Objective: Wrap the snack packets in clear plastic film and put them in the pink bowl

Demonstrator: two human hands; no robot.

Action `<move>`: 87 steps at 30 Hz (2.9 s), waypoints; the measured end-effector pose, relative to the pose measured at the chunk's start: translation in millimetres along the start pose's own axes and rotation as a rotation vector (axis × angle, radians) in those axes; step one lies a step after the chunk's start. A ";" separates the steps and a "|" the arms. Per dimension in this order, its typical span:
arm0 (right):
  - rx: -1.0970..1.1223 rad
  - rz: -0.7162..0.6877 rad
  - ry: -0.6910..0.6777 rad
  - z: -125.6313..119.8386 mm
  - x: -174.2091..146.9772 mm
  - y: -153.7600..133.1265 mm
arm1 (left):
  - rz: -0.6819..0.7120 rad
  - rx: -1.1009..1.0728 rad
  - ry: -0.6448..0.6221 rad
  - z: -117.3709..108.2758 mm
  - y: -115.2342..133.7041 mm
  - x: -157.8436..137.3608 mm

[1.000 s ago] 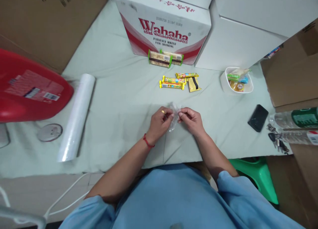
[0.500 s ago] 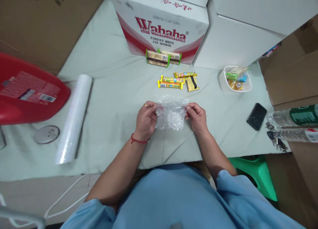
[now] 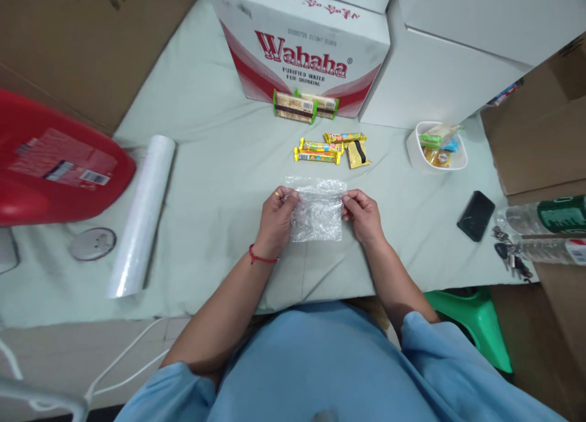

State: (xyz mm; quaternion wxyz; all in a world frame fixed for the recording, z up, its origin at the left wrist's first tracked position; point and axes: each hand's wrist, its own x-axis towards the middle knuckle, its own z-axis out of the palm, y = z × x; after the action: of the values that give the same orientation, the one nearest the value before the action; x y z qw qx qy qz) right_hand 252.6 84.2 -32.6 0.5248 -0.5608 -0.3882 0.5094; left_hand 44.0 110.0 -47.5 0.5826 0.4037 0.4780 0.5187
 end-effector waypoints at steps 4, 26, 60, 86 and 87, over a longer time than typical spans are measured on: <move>-0.210 -0.282 0.182 -3.1 -6.1 -0.3 | -0.025 -0.066 -0.022 2.6 3.0 -0.9; -0.505 -0.732 -0.082 2.5 -10.7 4.2 | 0.058 -0.035 -0.124 10.9 4.0 -9.5; 0.088 -0.021 0.298 -81.9 -51.7 -13.7 | 0.120 0.104 0.057 0.9 13.2 -2.6; -0.778 -0.421 -0.236 -66.1 -83.3 -34.0 | -0.101 -0.083 0.097 -5.8 18.8 10.1; -0.730 -0.350 -0.175 -61.7 -85.5 -32.6 | -0.110 -0.127 0.119 -5.8 20.8 9.3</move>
State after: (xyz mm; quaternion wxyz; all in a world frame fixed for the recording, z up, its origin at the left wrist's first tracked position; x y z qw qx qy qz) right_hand 300.8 -5.9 9.2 0.3352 -0.5903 -0.6759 0.2869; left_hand 33.8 122.0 -30.0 0.6053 0.3075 0.4993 0.5383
